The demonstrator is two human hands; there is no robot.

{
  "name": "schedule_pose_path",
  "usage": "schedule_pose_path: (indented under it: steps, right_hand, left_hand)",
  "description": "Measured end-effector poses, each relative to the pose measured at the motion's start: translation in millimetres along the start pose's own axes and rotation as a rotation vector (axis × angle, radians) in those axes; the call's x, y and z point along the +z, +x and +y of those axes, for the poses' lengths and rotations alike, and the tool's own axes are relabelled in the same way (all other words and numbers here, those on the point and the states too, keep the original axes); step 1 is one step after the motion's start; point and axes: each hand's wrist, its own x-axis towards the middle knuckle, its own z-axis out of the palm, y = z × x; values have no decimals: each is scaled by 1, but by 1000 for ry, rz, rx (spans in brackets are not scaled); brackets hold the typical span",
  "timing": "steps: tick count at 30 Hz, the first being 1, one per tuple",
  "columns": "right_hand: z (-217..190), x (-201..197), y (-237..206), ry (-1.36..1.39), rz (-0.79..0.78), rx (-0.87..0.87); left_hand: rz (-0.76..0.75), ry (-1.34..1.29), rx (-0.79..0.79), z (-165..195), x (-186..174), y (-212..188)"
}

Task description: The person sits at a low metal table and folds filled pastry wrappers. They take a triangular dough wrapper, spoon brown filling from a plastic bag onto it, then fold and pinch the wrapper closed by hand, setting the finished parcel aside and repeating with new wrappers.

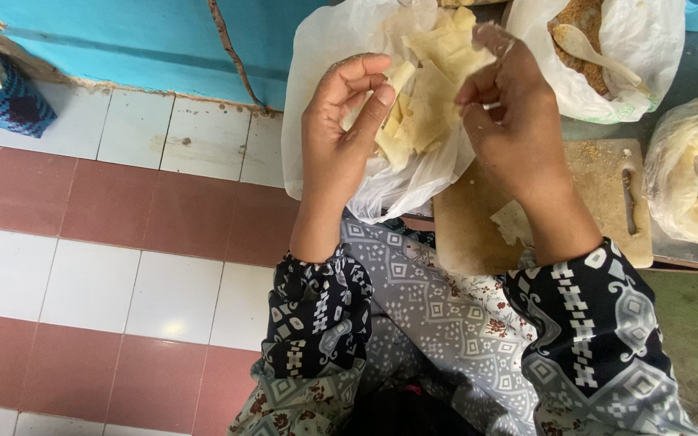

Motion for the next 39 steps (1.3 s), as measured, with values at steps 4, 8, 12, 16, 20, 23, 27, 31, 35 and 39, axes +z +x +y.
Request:
schedule_pose_path:
  steps: [4,8,12,16,20,23,27,31,35,39]
  right_hand:
    - [-2,4,2,395,-67,35]
    - [-5,9,10,765,-116,110]
    - [-6,7,8,778,-12,213]
    - [-5,2,4,810,69,251]
    - [-10,3,3,733,91,209]
    - [-24,7,1,598,117,136]
    - [-47,9,-2,593,19,197]
    - [-50,-3,3,788,36,393]
    - [-22,-9,12,328,129,104]
    - [12,6,9,12,58,-41]
  left_hand:
    - [-52,-272,-129,0,-1,-2]
    - [-94,-352,-191,3,-2,-2]
    - [-73,-268,-215,4,-5,-2]
    - [-81,-201,-166,3,-5,-3]
    - [41,-78,-33,3,6,-7]
    - [23,-38,-73,10,13,-17]
    - [-103,-128,-116,16,19,-25]
    - [132,-16,-106,15,8,-15]
    - [144,18,-173,21,-13,-9]
    - [-8,204,-374,28,-16,-11]
